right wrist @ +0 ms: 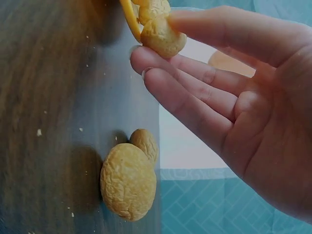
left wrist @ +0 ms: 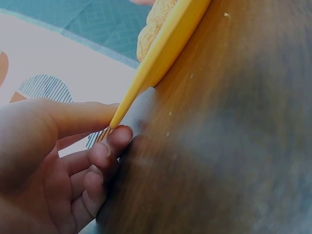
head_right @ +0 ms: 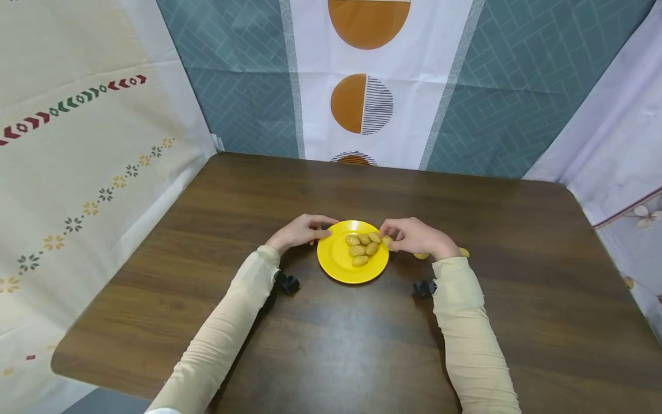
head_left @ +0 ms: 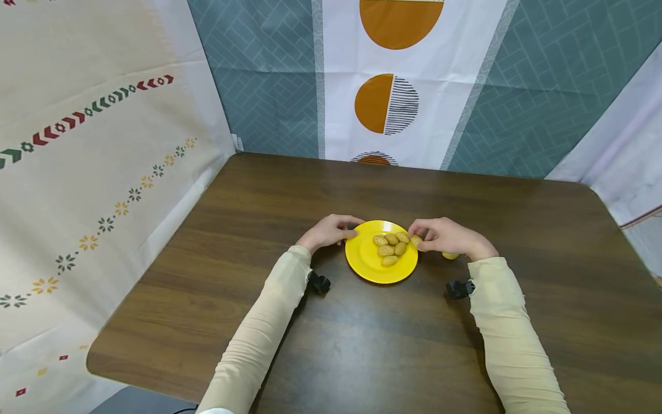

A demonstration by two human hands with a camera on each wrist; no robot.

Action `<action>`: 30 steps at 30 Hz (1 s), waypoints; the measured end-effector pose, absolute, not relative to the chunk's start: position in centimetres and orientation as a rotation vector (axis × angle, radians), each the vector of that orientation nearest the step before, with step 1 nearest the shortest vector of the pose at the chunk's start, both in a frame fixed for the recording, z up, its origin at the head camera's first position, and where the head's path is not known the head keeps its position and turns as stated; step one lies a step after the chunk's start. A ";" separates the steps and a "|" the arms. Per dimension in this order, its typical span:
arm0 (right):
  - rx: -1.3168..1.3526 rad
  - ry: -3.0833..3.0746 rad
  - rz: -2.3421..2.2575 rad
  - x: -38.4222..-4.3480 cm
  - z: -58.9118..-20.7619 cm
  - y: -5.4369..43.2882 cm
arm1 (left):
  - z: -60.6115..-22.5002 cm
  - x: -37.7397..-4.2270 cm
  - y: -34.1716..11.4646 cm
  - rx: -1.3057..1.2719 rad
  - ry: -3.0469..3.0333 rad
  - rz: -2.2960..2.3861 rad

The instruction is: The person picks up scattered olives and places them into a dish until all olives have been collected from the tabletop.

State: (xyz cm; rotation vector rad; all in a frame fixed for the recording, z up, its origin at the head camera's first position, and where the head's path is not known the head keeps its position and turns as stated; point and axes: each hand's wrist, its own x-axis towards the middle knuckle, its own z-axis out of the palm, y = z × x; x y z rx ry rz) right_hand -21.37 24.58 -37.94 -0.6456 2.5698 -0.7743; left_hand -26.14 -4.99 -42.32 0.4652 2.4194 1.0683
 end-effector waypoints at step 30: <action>-0.671 2.579 -0.743 -21.5 -38.2 23.4 | -42.5 -26.2 -5.0 0.476 2.424 1.075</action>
